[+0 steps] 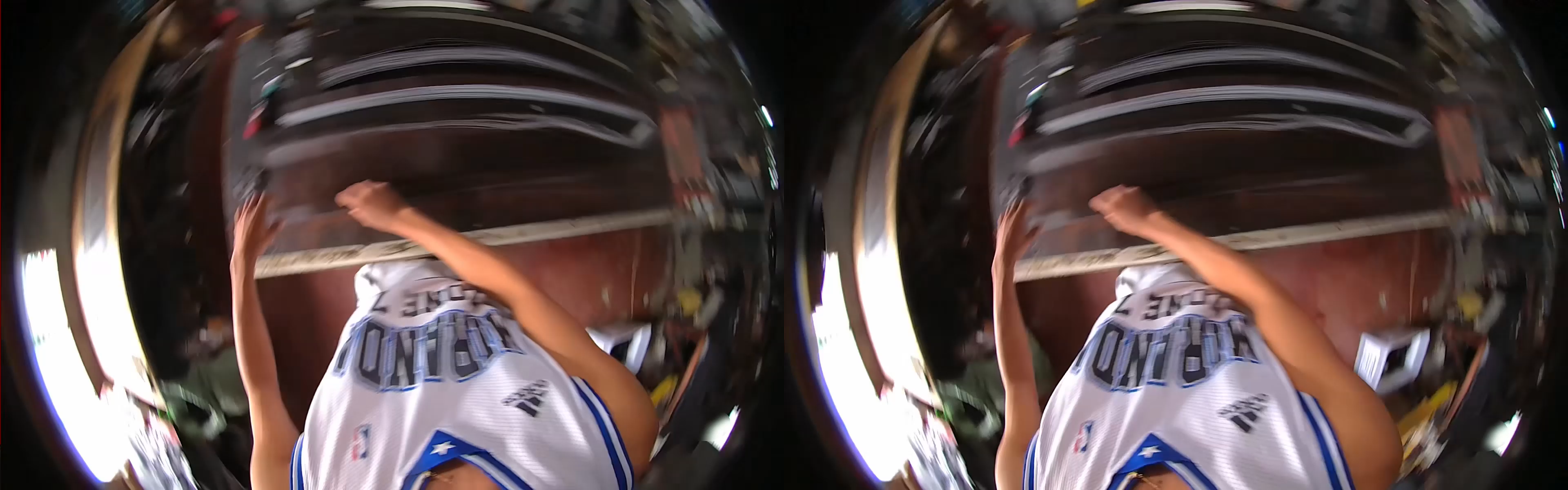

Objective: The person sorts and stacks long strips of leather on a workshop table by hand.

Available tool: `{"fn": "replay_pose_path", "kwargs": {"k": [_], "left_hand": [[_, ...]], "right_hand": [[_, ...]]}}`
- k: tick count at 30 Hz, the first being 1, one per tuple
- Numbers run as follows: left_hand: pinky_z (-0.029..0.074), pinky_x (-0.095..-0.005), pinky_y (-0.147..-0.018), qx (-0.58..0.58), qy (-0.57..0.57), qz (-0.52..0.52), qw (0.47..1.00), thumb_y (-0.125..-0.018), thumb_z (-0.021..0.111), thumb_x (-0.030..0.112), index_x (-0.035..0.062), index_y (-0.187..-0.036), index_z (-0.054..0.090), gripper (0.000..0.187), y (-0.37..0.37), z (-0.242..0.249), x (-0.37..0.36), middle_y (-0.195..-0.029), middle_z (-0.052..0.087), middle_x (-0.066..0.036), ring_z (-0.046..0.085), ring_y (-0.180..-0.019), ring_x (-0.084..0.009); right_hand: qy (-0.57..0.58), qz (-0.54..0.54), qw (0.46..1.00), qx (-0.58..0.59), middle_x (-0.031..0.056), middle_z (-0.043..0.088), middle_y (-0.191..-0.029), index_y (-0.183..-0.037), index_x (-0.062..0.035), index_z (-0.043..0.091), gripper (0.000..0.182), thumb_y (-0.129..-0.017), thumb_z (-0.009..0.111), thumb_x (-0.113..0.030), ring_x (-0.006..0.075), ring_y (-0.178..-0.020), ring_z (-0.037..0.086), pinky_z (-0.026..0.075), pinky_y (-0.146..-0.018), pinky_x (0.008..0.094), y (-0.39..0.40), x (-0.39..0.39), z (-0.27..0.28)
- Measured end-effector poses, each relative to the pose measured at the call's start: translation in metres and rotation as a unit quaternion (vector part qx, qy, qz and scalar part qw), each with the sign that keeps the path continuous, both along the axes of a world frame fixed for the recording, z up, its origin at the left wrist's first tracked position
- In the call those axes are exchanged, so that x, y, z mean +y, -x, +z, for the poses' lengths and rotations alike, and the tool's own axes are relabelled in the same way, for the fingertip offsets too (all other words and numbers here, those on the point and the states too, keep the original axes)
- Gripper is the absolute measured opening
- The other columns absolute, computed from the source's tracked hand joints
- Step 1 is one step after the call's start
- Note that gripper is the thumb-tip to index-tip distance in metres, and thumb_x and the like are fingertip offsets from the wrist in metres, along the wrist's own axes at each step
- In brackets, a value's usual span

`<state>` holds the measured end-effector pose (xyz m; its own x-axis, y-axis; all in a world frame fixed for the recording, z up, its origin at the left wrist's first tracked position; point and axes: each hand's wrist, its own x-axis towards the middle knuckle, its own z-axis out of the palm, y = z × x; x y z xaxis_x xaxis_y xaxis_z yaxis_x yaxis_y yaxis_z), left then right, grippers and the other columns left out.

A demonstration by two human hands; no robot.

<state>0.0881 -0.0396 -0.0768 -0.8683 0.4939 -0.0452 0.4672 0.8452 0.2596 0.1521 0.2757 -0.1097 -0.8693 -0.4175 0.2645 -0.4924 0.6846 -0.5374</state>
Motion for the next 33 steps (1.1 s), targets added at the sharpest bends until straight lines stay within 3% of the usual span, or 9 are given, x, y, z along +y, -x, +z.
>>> {"fn": "replay_pose_path", "kwargs": {"k": [1,4,7,13,16,24,27,30,33], "left_hand": [[0.040,-0.0478,-0.096,0.039,-0.022,-0.065,0.997,-0.073,0.080,0.017,0.0089,-0.127,0.054,0.060,-0.013,0.002,0.019,-0.124,0.058,-0.012,0.054,-0.118,-0.0336],[0.040,-0.0452,-0.095,0.025,-0.064,-0.099,0.993,-0.073,0.079,0.009,0.0080,-0.121,0.055,0.054,-0.032,0.005,0.092,-0.109,0.062,-0.012,0.058,-0.106,-0.0329],[0.042,-0.0446,-0.088,0.016,-0.036,-0.103,0.994,-0.075,0.077,0.006,0.0074,-0.106,0.056,0.038,-0.035,-0.002,0.092,-0.102,0.063,-0.011,0.059,-0.099,-0.0326],[0.045,-0.0441,-0.085,0.019,-0.064,-0.127,0.990,-0.074,0.074,0.000,0.0085,-0.103,0.056,0.035,-0.028,-0.011,0.076,-0.097,0.062,-0.011,0.060,-0.096,-0.0337],[0.045,-0.0444,-0.087,0.025,-0.044,-0.116,0.992,-0.072,0.074,-0.002,0.0080,-0.102,0.056,0.036,-0.030,-0.007,0.082,-0.096,0.062,-0.011,0.060,-0.096,-0.0347],[0.038,-0.0449,-0.096,0.047,0.038,-0.074,0.995,-0.068,0.075,-0.002,0.0076,-0.107,0.054,0.045,-0.037,-0.009,0.088,-0.105,0.059,-0.012,0.057,-0.106,-0.0323],[0.036,-0.0464,-0.103,0.051,0.116,-0.028,0.992,-0.071,0.076,0.001,0.0083,-0.133,0.050,0.068,-0.051,-0.007,0.110,-0.124,0.058,-0.013,0.053,-0.121,-0.0305],[0.035,-0.0474,-0.106,0.017,0.167,-0.002,0.986,-0.073,0.077,0.003,0.0078,-0.142,0.045,0.076,-0.059,-0.006,0.146,-0.132,0.054,-0.013,0.051,-0.126,-0.0303],[0.036,-0.0479,-0.106,0.023,0.186,-0.017,0.982,-0.075,0.077,0.005,0.0057,-0.134,0.049,0.066,-0.062,-0.013,0.182,-0.131,0.053,-0.014,0.052,-0.124,-0.0308]], "right_hand": [[-0.007,0.007,0.999,0.038,0.0112,0.067,-0.095,-0.099,-0.0118,0.061,0.017,-0.082,0.063,-0.015,0.0334,-0.092,0.068,0.057,-0.074,0.0452,-0.001,0.001,-0.012],[-0.041,0.015,0.999,0.032,0.0119,0.066,-0.098,-0.109,-0.0121,0.060,0.026,-0.084,0.063,-0.014,0.0323,-0.093,0.067,0.058,-0.076,0.0440,-0.002,0.041,-0.007],[-0.031,0.013,0.999,0.018,0.0121,0.064,-0.100,-0.112,-0.0130,0.058,0.031,-0.082,0.065,-0.012,0.0320,-0.093,0.066,0.056,-0.077,0.0440,-0.007,0.044,-0.003],[-0.042,0.008,0.999,-0.003,0.0129,0.065,-0.108,-0.122,-0.0104,0.055,0.047,-0.076,0.070,-0.008,0.0326,-0.101,0.065,0.055,-0.084,0.0457,-0.021,0.087,-0.010],[-0.084,-0.031,0.995,-0.044,0.0143,0.064,-0.117,-0.130,-0.0094,0.054,0.064,-0.069,0.075,-0.007,0.0333,-0.106,0.064,0.055,-0.090,0.0425,-0.042,0.174,0.011],[-0.217,-0.175,0.955,-0.105,0.0106,0.058,-0.112,-0.117,-0.0068,0.060,0.055,-0.066,0.079,-0.007,0.0322,-0.106,0.060,0.053,-0.090,0.0424,-0.113,0.475,0.027],[-0.258,-0.212,0.936,-0.110,0.0112,0.058,-0.113,-0.112,-0.0057,0.062,0.046,-0.068,0.074,-0.002,0.0330,-0.107,0.060,0.052,-0.091,0.0436,-0.140,0.560,0.033],[-0.302,-0.223,0.917,-0.134,0.0127,0.058,-0.114,-0.110,-0.0046,0.061,0.042,-0.069,0.070,0.001,0.0342,-0.108,0.060,0.052,-0.092,0.0449,-0.150,0.635,0.041],[-0.334,-0.221,0.904,-0.148,0.0135,0.058,-0.115,-0.107,-0.0027,0.060,0.038,-0.071,0.068,0.002,0.0348,-0.108,0.060,0.052,-0.092,0.0459,-0.166,0.690,0.031]]}}
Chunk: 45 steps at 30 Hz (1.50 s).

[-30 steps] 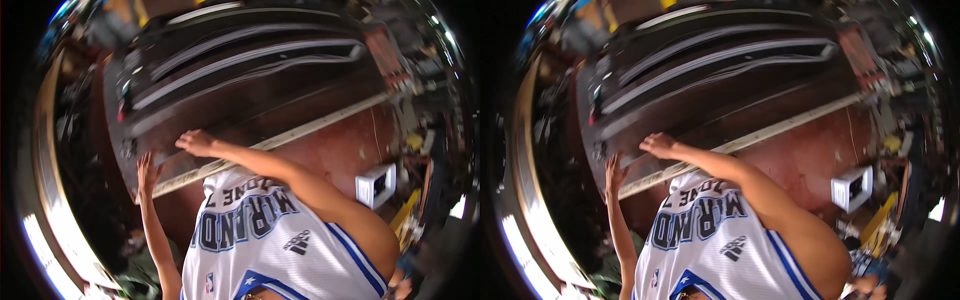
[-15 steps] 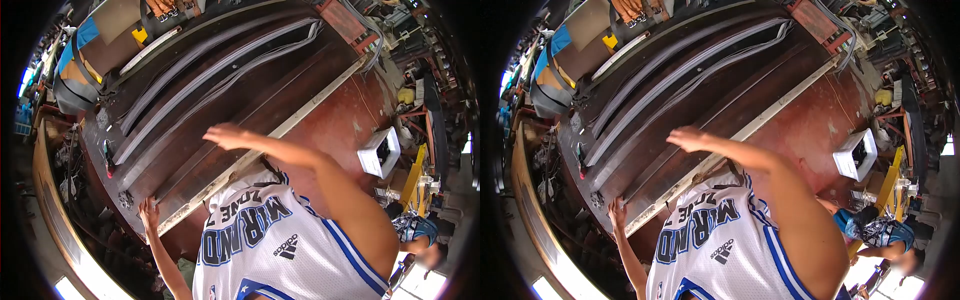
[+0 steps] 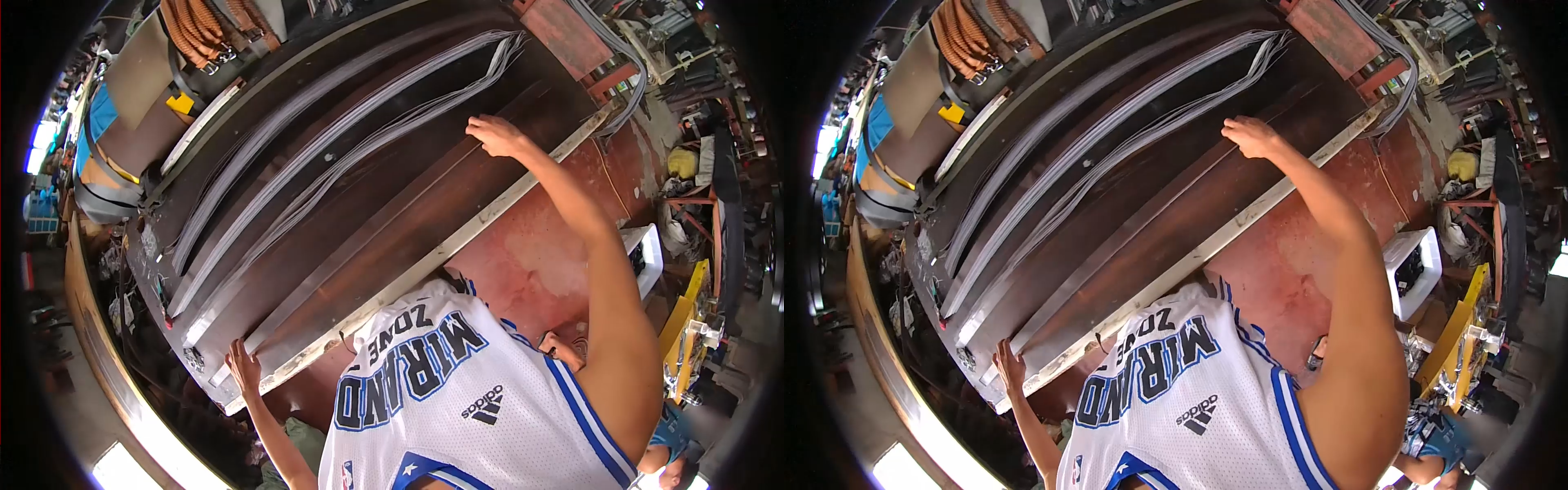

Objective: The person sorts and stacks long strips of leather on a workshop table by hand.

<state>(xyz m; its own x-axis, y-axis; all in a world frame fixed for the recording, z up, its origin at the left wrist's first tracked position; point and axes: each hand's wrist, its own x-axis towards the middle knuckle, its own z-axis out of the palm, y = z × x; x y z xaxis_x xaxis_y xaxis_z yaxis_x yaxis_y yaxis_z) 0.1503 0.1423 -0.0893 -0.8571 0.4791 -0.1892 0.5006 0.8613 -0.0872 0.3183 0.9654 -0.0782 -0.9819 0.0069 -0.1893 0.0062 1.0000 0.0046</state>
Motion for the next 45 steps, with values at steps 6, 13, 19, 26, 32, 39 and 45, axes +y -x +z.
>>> {"fn": "replay_pose_path", "kwargs": {"k": [6,13,19,26,32,39,45], "left_hand": [[0.036,-0.0469,-0.103,-0.005,0.048,-0.007,0.999,-0.071,0.075,0.006,0.0036,-0.125,0.053,0.058,0.006,0.000,0.023,-0.121,0.056,-0.013,0.055,-0.115,-0.0304],[0.035,-0.0477,-0.104,-0.021,0.040,-0.054,0.998,-0.069,0.076,0.011,0.0024,-0.123,0.054,0.058,0.019,-0.007,0.008,-0.116,0.059,-0.014,0.056,-0.111,-0.0320],[0.036,-0.0479,-0.102,-0.024,0.032,-0.047,0.998,-0.071,0.075,0.013,0.0037,-0.119,0.055,0.053,0.013,-0.008,0.020,-0.117,0.058,-0.014,0.055,-0.111,-0.0331],[0.032,-0.0531,-0.110,-0.039,0.053,-0.028,0.997,-0.076,0.070,0.014,0.0077,-0.130,0.053,0.057,0.010,-0.021,0.036,-0.130,0.057,-0.010,0.052,-0.125,-0.0262],[0.035,-0.0525,-0.107,0.013,0.074,-0.061,0.995,-0.075,0.073,0.024,0.0107,-0.121,0.058,0.050,0.008,-0.024,0.049,-0.119,0.059,-0.006,0.056,-0.119,-0.0245],[0.038,-0.0509,-0.102,0.024,0.032,-0.073,0.996,-0.075,0.076,0.032,0.0107,-0.113,0.058,0.047,0.007,-0.030,0.033,-0.112,0.057,-0.005,0.056,-0.114,-0.0218],[0.038,-0.0487,-0.100,0.008,0.010,-0.020,1.000,-0.073,0.078,0.033,0.0122,-0.123,0.056,0.059,0.005,-0.025,0.059,-0.115,0.056,-0.006,0.054,-0.117,-0.0229]], "right_hand": [[0.014,0.065,0.998,-0.012,0.0120,0.055,-0.111,-0.107,-0.0045,0.056,0.040,-0.073,0.076,-0.011,0.0324,-0.106,0.060,0.052,-0.089,0.0442,-0.006,0.040,0.011],[0.008,0.142,0.990,0.000,0.0117,0.054,-0.112,-0.109,-0.0052,0.054,0.045,-0.072,0.076,-0.018,0.0305,-0.103,0.061,0.053,-0.086,0.0433,-0.004,0.054,0.000],[0.036,0.133,0.990,0.005,0.0107,0.052,-0.113,-0.112,-0.0060,0.052,0.048,-0.072,0.076,-0.016,0.0310,-0.108,0.058,0.054,-0.086,0.0436,-0.011,0.058,0.008],[0.043,0.095,0.994,-0.035,0.0160,0.051,-0.130,-0.123,-0.0050,0.051,0.052,-0.077,0.073,-0.015,0.0371,-0.119,0.053,0.047,-0.097,0.0483,-0.025,0.073,0.007],[0.060,0.085,0.993,-0.052,0.0155,0.053,-0.110,-0.109,-0.0048,0.051,0.044,-0.070,0.070,-0.005,0.0385,-0.108,0.056,0.048,-0.089,0.0472,-0.028,0.042,0.016],[0.004,0.048,0.993,-0.110,0.0175,0.051,-0.111,-0.110,-0.0037,0.049,0.045,-0.071,0.071,-0.004,0.0394,-0.110,0.055,0.048,-0.090,0.0478,-0.024,0.034,0.017],[0.007,0.002,0.992,-0.123,0.0163,0.050,-0.132,-0.134,-0.0058,0.046,0.074,-0.069,0.082,-0.004,0.0396,-0.124,0.050,0.043,-0.104,0.0462,-0.005,-0.023,0.064]]}}
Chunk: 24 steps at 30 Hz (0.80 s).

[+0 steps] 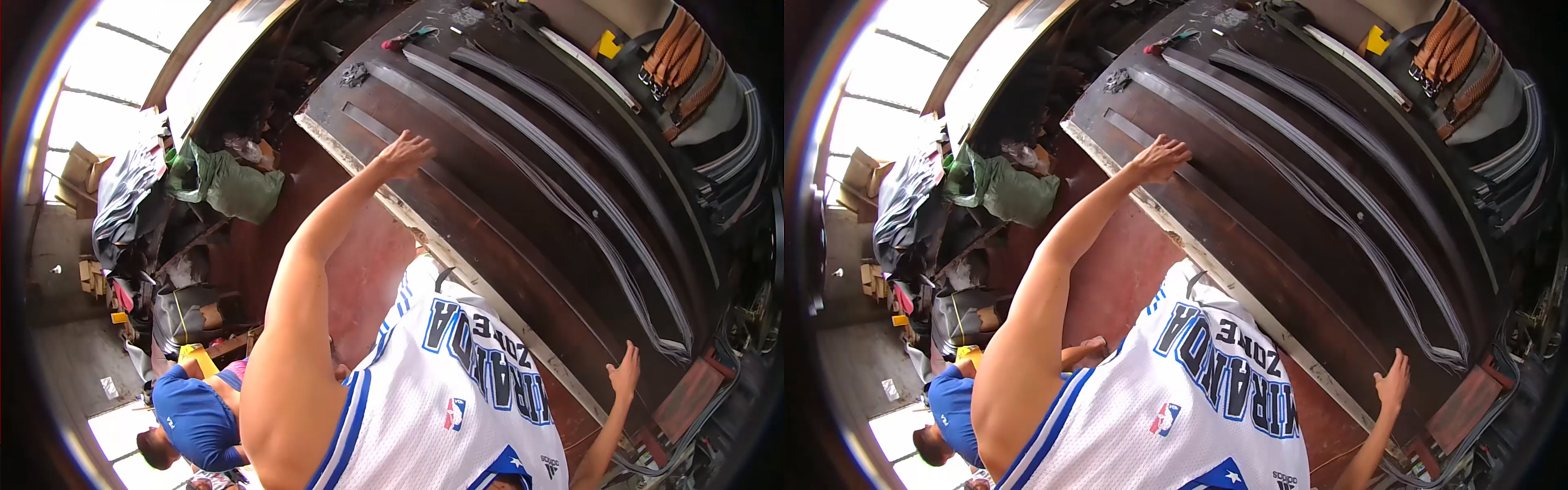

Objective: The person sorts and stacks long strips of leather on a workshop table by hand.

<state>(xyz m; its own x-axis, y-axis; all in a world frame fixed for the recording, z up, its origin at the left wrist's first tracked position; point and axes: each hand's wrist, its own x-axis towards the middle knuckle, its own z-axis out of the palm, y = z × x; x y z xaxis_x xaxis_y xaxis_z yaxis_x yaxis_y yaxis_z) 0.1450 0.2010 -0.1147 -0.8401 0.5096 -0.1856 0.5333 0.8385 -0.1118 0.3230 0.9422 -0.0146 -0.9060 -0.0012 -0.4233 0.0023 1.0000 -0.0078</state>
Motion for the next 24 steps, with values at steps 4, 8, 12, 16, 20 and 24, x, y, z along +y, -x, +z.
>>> {"fn": "replay_pose_path", "kwargs": {"k": [4,8,12,16,20,24], "left_hand": [[0.036,-0.0472,-0.102,-0.001,-0.046,0.012,0.999,-0.071,0.079,0.029,0.0152,-0.130,0.053,0.066,-0.005,0.000,0.002,-0.115,0.054,-0.005,0.053,-0.118,-0.0222],[0.034,-0.0480,-0.105,-0.038,-0.109,-0.003,0.993,-0.073,0.076,0.020,0.0166,-0.132,0.053,0.063,0.005,0.014,-0.035,-0.120,0.054,-0.005,0.052,-0.120,-0.0223],[0.033,-0.0508,-0.106,-0.047,-0.104,-0.006,0.993,-0.075,0.075,0.023,0.0171,-0.131,0.055,0.060,0.023,0.000,-0.098,-0.122,0.055,-0.005,0.055,-0.119,-0.0221],[0.032,-0.0539,-0.107,-0.030,-0.089,-0.004,0.996,-0.075,0.075,0.024,0.0161,-0.127,0.058,0.056,0.036,0.001,-0.146,-0.122,0.056,-0.005,0.057,-0.118,-0.0212],[0.034,-0.0576,-0.107,-0.003,-0.134,-0.022,0.991,-0.074,0.076,0.027,0.0147,-0.120,0.061,0.050,0.044,-0.018,-0.188,-0.120,0.056,-0.005,0.056,-0.118,-0.0223],[0.034,-0.0547,-0.108,0.000,-0.153,-0.074,0.985,-0.075,0.075,0.025,0.0133,-0.114,0.065,0.042,0.051,-0.018,-0.182,-0.116,0.058,-0.005,0.058,-0.114,-0.0218]], "right_hand": [[0.111,0.020,0.993,0.045,0.0159,0.048,-0.139,-0.138,-0.0068,0.047,0.077,-0.070,0.083,-0.005,0.0381,-0.128,0.048,0.040,-0.107,0.0456,0.025,-0.094,0.015],[0.173,0.025,0.982,0.077,0.0156,0.044,-0.146,-0.143,-0.0080,0.045,0.078,-0.073,0.079,-0.002,0.0380,-0.134,0.043,0.038,-0.112,0.0452,0.048,-0.213,0.012],[0.215,0.021,0.969,0.118,0.0147,0.043,-0.147,-0.143,-0.0097,0.047,0.076,-0.074,0.079,-0.003,0.0369,-0.135,0.042,0.036,-0.112,0.0453,0.083,-0.328,-0.002],[0.272,0.037,0.952,0.135,0.0143,0.048,-0.144,-0.137,-0.0097,0.054,0.067,-0.075,0.079,-0.006,0.0362,-0.130,0.048,0.040,-0.109,0.0440,0.116,-0.435,-0.004],[0.301,0.095,0.942,0.119,0.0134,0.056,-0.136,-0.130,-0.0082,0.058,0.061,-0.074,0.081,-0.011,0.0347,-0.126,0.053,0.043,-0.106,0.0421,0.151,-0.543,-0.027],[0.282,0.124,0.945,0.111,0.0116,0.056,-0.134,-0.133,-0.0083,0.056,0.065,-0.074,0.082,-0.015,0.0341,-0.122,0.054,0.044,-0.105,0.0424,0.173,-0.591,-0.053]]}}
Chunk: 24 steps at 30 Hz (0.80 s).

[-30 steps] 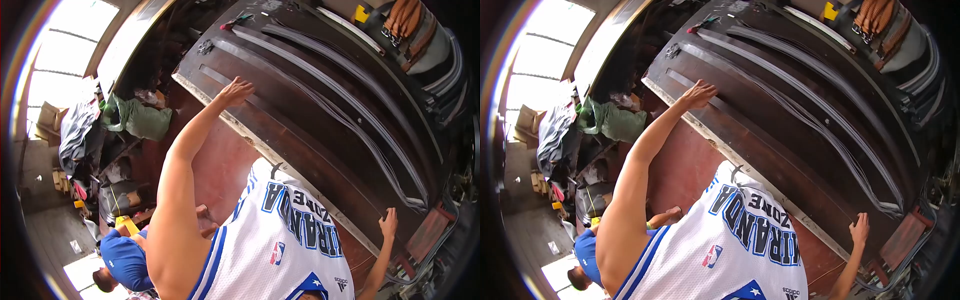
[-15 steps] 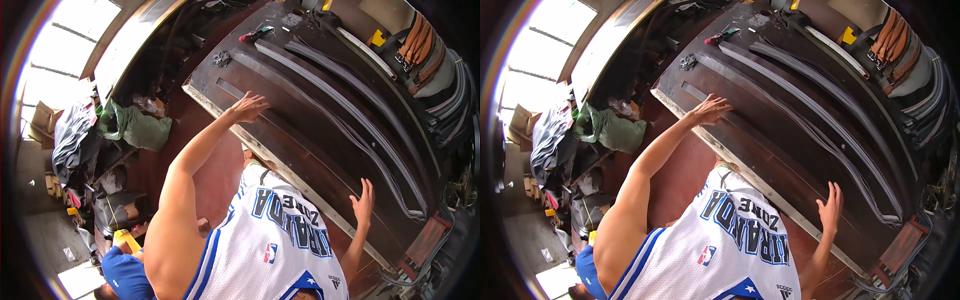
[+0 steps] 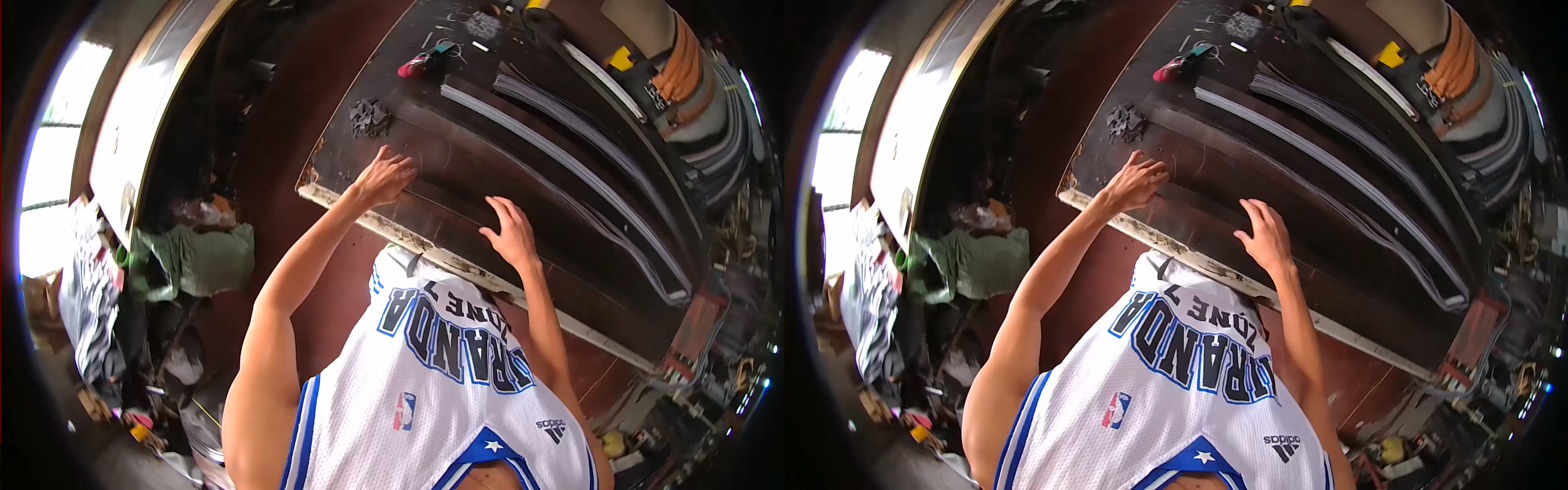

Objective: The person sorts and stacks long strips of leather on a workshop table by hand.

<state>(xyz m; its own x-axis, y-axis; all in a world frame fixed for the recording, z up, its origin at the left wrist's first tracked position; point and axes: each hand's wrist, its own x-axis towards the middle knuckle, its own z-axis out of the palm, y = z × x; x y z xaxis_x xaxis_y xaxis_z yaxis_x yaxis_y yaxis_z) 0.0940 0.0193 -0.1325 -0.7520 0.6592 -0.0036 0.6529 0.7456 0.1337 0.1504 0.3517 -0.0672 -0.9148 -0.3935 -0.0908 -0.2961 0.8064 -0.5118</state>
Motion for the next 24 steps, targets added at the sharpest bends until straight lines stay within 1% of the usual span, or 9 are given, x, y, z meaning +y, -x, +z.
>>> {"fn": "replay_pose_path", "kwargs": {"k": [5,7,9,11,14,17,18,20,24], "left_hand": [[0.033,-0.0508,-0.108,-0.041,-0.013,-0.016,0.999,-0.072,0.080,0.026,0.0134,-0.116,0.066,0.048,0.005,0.005,0.001,-0.116,0.060,-0.003,0.059,-0.114,-0.0198],[0.033,-0.0523,-0.108,-0.050,0.000,-0.004,0.999,-0.073,0.080,0.027,0.0141,-0.122,0.064,0.053,0.003,0.017,0.001,-0.119,0.060,-0.003,0.057,-0.118,-0.0215],[0.034,-0.0588,-0.107,-0.125,-0.103,0.023,0.986,-0.084,0.071,0.026,0.0158,-0.126,0.063,0.044,0.003,0.033,-0.009,-0.122,0.059,-0.003,0.055,-0.122,-0.0255],[0.035,-0.0563,-0.105,-0.099,-0.151,0.027,0.983,-0.085,0.073,0.030,0.0153,-0.130,0.059,0.049,0.009,0.029,-0.024,-0.128,0.057,-0.007,0.052,-0.125,-0.0288],[0.037,-0.0499,-0.101,0.090,-0.292,0.221,0.926,-0.084,0.073,0.031,0.0128,-0.129,0.057,0.051,0.025,0.015,-0.035,-0.128,0.055,-0.014,0.050,-0.125,-0.0330],[0.026,-0.0584,-0.114,0.089,-0.239,0.327,0.910,-0.084,0.073,0.042,0.0148,-0.147,0.041,0.076,0.037,-0.007,-0.039,-0.152,0.036,-0.021,0.031,-0.143,-0.0414],[0.026,-0.0584,-0.114,0.088,-0.239,0.330,0.909,-0.084,0.073,0.042,0.0148,-0.147,0.041,0.076,0.041,-0.010,-0.038,-0.152,0.036,-0.021,0.031,-0.143,-0.0414],[0.016,-0.0600,-0.118,0.092,-0.218,0.349,0.907,-0.086,0.067,0.057,0.0158,-0.151,0.037,0.083,0.050,-0.015,-0.038,-0.159,0.025,-0.020,0.022,-0.147,-0.0448],[0.013,-0.0602,-0.119,0.084,-0.174,0.345,0.919,-0.088,0.061,0.061,0.0159,-0.153,0.035,0.083,0.063,-0.026,-0.040,-0.160,0.025,-0.021,0.020,-0.148,-0.0430]], "right_hand": [[0.003,-0.003,1.000,-0.008,0.0117,0.056,-0.134,-0.133,-0.0074,0.056,0.064,-0.077,0.082,-0.024,0.0338,-0.123,0.054,0.043,-0.105,0.0415,0.012,-0.035,0.006],[0.043,-0.021,0.997,0.053,0.0122,0.061,-0.125,-0.123,-0.0064,0.063,0.051,-0.081,0.079,-0.028,0.0347,-0.113,0.060,0.048,-0.097,0.0419,0.024,-0.041,0.003],[0.057,-0.048,0.994,0.084,0.0120,0.064,-0.116,-0.113,-0.0052,0.067,0.036,-0.084,0.077,-0.024,0.0342,-0.105,0.063,0.050,-0.091,0.0415,0.038,-0.047,-0.002],[0.077,-0.085,0.987,0.114,0.0103,0.067,-0.102,-0.101,-0.0053,0.070,0.020,-0.086,0.073,-0.019,0.0327,-0.096,0.064,0.050,-0.085,0.0410,0.053,-0.052,-0.007],[0.060,-0.119,0.979,0.152,0.0101,0.065,-0.096,-0.097,-0.0057,0.069,0.014,-0.087,0.071,-0.016,0.0321,-0.091,0.063,0.049,-0.083,0.0410,0.077,-0.052,-0.024],[-0.001,-0.102,0.974,0.203,0.0085,0.061,-0.109,-0.109,-0.0084,0.067,0.026,-0.086,0.073,-0.019,0.0320,-0.102,0.059,0.047,-0.089,0.0431,0.097,-0.065,-0.029],[-0.002,-0.100,0.974,0.202,0.0085,0.061,-0.109,-0.109,-0.0084,0.067,0.026,-0.086,0.073,-0.019,0.0320,-0.102,0.059,0.047,-0.089,0.0431,0.102,-0.070,-0.032],[-0.011,-0.085,0.964,0.251,0.0104,0.057,-0.115,-0.120,-0.0093,0.063,0.040,-0.084,0.076,-0.023,0.0334,-0.107,0.056,0.045,-0.093,0.0440,0.113,-0.078,-0.035],[-0.004,-0.085,0.978,0.192,0.0126,0.055,-0.116,-0.126,-0.0091,0.060,0.049,-0.083,0.078,-0.025,0.0344,-0.109,0.055,0.044,-0.096,0.0439,0.124,-0.072,-0.051]]}}
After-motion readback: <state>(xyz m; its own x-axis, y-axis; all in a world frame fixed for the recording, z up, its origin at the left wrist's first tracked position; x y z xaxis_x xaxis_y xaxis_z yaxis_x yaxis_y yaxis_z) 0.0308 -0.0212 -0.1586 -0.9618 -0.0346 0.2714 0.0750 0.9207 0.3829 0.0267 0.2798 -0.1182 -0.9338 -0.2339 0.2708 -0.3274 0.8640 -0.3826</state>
